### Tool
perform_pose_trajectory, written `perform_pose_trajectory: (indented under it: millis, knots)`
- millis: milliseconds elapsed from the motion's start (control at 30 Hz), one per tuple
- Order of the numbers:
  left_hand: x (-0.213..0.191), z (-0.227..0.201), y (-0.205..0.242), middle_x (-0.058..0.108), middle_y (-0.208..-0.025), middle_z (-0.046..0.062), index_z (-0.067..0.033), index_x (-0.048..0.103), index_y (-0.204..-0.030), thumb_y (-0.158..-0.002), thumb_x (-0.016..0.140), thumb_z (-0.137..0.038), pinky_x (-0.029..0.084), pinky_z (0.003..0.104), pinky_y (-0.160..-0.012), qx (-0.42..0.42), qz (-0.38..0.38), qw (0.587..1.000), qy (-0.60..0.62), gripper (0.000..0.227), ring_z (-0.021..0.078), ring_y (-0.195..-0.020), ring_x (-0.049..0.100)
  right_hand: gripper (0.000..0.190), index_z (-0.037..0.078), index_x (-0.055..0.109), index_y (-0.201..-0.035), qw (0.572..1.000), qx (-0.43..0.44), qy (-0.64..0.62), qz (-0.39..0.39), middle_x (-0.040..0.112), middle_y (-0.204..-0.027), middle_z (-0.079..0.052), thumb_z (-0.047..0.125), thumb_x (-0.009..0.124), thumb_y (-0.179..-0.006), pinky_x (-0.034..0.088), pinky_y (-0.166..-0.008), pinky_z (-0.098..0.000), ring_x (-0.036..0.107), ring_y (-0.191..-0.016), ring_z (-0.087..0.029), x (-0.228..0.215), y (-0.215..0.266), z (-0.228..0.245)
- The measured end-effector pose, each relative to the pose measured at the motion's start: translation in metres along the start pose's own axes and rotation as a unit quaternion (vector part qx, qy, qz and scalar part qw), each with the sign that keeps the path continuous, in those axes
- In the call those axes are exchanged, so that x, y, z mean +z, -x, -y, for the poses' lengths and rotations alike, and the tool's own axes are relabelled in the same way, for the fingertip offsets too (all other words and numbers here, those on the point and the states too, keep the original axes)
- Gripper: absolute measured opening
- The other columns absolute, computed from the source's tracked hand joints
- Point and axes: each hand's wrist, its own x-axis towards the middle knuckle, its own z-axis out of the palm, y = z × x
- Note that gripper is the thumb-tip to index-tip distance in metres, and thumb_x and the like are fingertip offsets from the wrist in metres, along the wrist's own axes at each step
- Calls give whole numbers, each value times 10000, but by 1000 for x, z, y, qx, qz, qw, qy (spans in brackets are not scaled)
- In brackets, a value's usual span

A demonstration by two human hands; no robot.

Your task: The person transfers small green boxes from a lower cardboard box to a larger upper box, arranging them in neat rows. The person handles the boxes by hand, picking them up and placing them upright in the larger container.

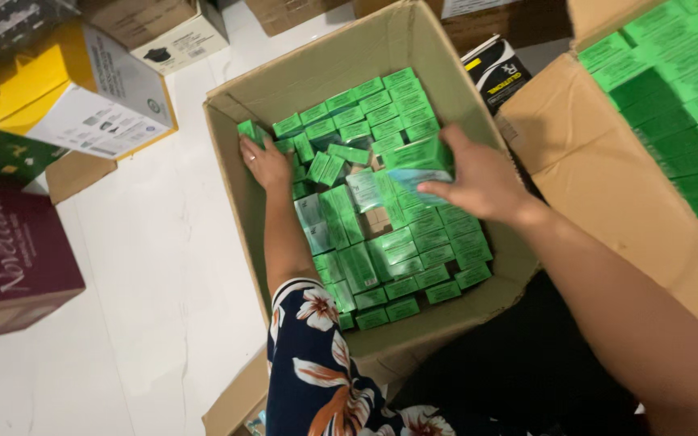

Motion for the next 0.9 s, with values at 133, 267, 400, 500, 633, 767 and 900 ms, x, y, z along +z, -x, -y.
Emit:
perform_pose_trajectory:
  millis: [133,267,400,500,633,767,900]
  knots:
    - [15,-9,-3,514,-1374,221,-80,583,-1248,-1002,636,-143,413,495,-1116,-30,-100,989,-107,260,413,-1345,477,758,86,444,-1353,999,28,21,13,703,-1010,-259,447,813,-799,511,-820,-533,674,-972,-463,-8,3,10]
    - [2,-3,-12,556,-1184,217,-8,577,-1297,-958,599,-85,469,463,-1005,-41,-104,989,-95,348,394,-1137,550,698,80,445,-1317,1000,-3,2,11,693,-1091,-237,386,807,-804,508,-817,-536,664,-989,-463,-15,6,8]
    - [-41,-18,-20,551,-1258,201,-55,613,-1201,-860,645,-32,496,486,-909,37,-46,997,-47,344,406,-1128,561,666,60,483,-1275,997,-48,-11,-61,693,-1132,-232,316,854,-784,511,-847,-523,655,-1051,-452,-10,1,-3]
    - [-108,-53,-7,541,-1194,240,-102,643,-1216,-747,688,69,486,504,-947,95,-84,990,60,502,443,-1100,549,657,51,521,-1237,986,-93,-19,-136,692,-1124,-225,269,897,-744,516,-840,-509,654,-1048,-445,-9,1,-19]
    - [-224,-117,9,579,-1251,126,-98,595,-1245,-786,742,78,512,455,-988,274,48,888,366,513,342,-1190,585,649,44,528,-1259,961,-121,-69,-239,675,-1080,-211,243,908,-772,524,-856,-466,668,-1022,-390,-29,12,-37]
    - [-321,-201,54,575,-1284,64,-134,595,-1255,-853,728,45,514,389,-1042,402,186,787,430,459,261,-1265,569,647,39,529,-1283,917,-100,-110,-370,681,-1104,-159,239,915,-803,527,-904,-400,668,-1005,-270,-72,59,-61]
    - [-373,-288,100,541,-1375,43,-158,598,-1302,-883,681,13,489,362,-1039,507,281,690,433,460,230,-1338,523,590,31,499,-1325,881,-121,-164,-426,619,-1174,-107,145,861,-873,496,-979,-370,584,-1094,-211,-105,147,-105]
